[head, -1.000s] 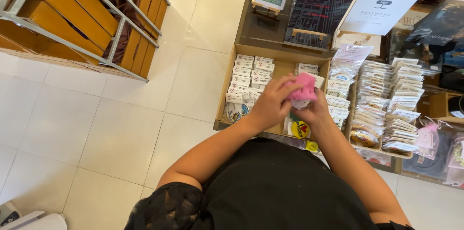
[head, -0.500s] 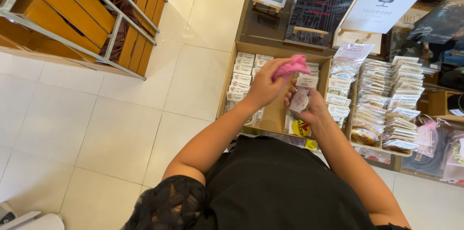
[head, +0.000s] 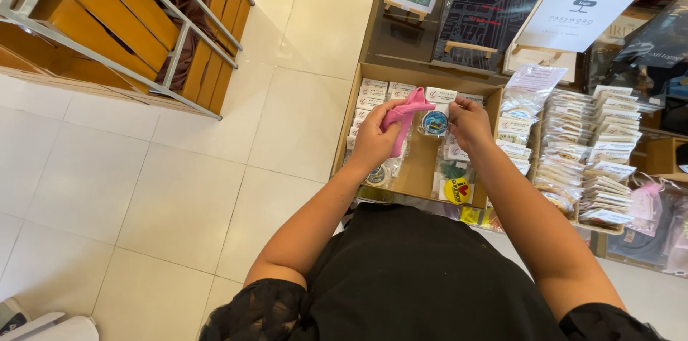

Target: Organizing and inspecting various small souvenir items including keychains in pink pouches and stickers on a display table.

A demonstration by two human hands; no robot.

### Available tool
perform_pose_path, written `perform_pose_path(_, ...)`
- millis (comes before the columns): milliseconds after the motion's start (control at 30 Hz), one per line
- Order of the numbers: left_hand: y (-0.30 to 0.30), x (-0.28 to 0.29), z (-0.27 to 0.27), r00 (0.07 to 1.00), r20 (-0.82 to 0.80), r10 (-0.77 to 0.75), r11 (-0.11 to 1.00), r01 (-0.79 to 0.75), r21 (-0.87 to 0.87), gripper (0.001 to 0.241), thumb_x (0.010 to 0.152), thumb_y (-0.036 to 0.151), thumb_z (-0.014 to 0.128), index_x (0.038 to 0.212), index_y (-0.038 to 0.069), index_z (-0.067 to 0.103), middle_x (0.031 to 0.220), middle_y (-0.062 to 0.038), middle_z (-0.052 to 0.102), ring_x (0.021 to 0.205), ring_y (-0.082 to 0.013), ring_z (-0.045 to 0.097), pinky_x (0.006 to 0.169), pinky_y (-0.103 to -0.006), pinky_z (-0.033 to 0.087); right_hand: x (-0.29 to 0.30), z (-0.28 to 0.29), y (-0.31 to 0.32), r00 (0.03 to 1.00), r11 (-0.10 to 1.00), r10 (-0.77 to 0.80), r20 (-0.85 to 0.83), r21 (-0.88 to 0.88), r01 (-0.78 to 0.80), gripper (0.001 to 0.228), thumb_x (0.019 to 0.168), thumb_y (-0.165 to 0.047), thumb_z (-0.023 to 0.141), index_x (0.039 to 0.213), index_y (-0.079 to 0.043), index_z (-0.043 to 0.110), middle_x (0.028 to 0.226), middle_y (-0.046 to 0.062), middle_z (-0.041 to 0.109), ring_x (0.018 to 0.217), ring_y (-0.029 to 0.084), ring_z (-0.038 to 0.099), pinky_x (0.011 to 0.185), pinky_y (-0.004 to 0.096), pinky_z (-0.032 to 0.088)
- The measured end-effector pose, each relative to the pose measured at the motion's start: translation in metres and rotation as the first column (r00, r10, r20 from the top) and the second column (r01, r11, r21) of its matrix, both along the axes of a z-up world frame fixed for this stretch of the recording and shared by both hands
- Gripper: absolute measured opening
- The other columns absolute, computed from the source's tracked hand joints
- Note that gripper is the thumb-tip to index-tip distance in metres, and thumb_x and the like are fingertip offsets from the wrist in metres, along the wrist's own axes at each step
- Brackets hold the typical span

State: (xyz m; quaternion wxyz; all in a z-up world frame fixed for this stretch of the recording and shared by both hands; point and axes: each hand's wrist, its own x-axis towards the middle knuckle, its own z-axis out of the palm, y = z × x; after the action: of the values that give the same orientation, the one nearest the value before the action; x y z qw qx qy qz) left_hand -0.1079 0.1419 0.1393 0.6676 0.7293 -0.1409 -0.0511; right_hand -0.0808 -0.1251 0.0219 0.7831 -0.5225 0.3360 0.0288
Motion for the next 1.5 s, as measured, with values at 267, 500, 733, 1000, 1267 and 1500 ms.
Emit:
perform_pose_path(267,0.025,0.009,0.011,0.994,-0.07,0.079,0.994,-0.084,-0.069,0.04,0.095,0.002,0.058,0.133,0.01,0.065,0.115,-0.004,0.066,0.092,-0.0099,0.06,0.083,-0.0253,0.052,0.016,-0.05,-0.009,0.999,0.986,0.034,-0.003,-0.165,-0.034,0.029,0.098,-0.002,0.061,0.126,-0.004,0.055,0.114,0.009,0.064,0.094,0.018,0.064,0.079,0.035,0.057)
perform_pose_path(500,0.026,0.007,0.006,0.991,-0.072,0.109,0.992,-0.113,-0.048,0.04,0.094,0.002,0.061,0.132,0.01,0.067,0.108,-0.003,0.067,0.084,-0.0083,0.057,0.077,-0.0237,0.051,0.022,-0.041,-0.009,1.0,0.986,-0.004,-0.027,-0.166,-0.001,0.036,0.097,0.0,0.059,0.132,-0.001,0.052,0.117,0.01,0.066,0.097,0.019,0.067,0.082,0.036,0.06)
perform_pose_path(733,0.028,0.013,0.011,0.993,-0.036,0.112,0.991,-0.114,-0.063,0.039,0.093,0.001,0.061,0.131,0.009,0.066,0.111,-0.002,0.067,0.09,-0.0084,0.061,0.082,-0.0238,0.052,0.003,-0.018,0.006,0.993,0.948,0.115,0.022,-0.3,-0.103,0.051,0.097,0.004,0.059,0.147,0.003,0.05,0.126,0.015,0.065,0.104,0.021,0.065,0.088,0.033,0.056)
perform_pose_path(1000,0.025,0.014,0.017,0.995,-0.044,0.085,0.99,-0.09,-0.106,0.039,0.094,0.0,0.06,0.131,0.009,0.066,0.114,-0.003,0.067,0.096,-0.0091,0.062,0.087,-0.0242,0.053,-0.018,-0.01,0.02,0.946,0.823,0.315,0.071,-0.516,-0.235,0.042,0.099,-0.005,0.058,0.141,0.001,0.058,0.139,0.012,0.062,0.123,0.017,0.062,0.101,0.027,0.049)
perform_pose_path(1267,0.038,0.022,0.007,0.986,-0.105,0.128,0.985,-0.138,-0.102,0.039,0.095,0.001,0.06,0.133,0.009,0.066,0.116,-0.004,0.067,0.098,-0.0107,0.061,0.088,-0.0255,0.052,-0.044,0.043,0.075,0.856,0.691,0.501,0.125,-0.653,-0.309,0.035,0.103,-0.011,0.059,0.136,-0.002,0.063,0.129,0.012,0.071,0.114,0.016,0.068,0.098,0.028,0.053)
perform_pose_path(1500,0.06,0.027,0.014,0.979,-0.093,0.183,0.975,-0.192,-0.11,0.038,0.096,0.002,0.059,0.133,0.007,0.065,0.121,-0.005,0.069,0.105,-0.0112,0.064,0.094,-0.0263,0.053,-0.055,0.083,0.131,0.686,0.267,0.718,-0.118,-0.863,-0.429,0.035,0.094,-0.023,0.071,0.125,-0.005,0.071,0.099,0.012,0.066,0.082,0.026,0.066,0.076,0.038,0.054)
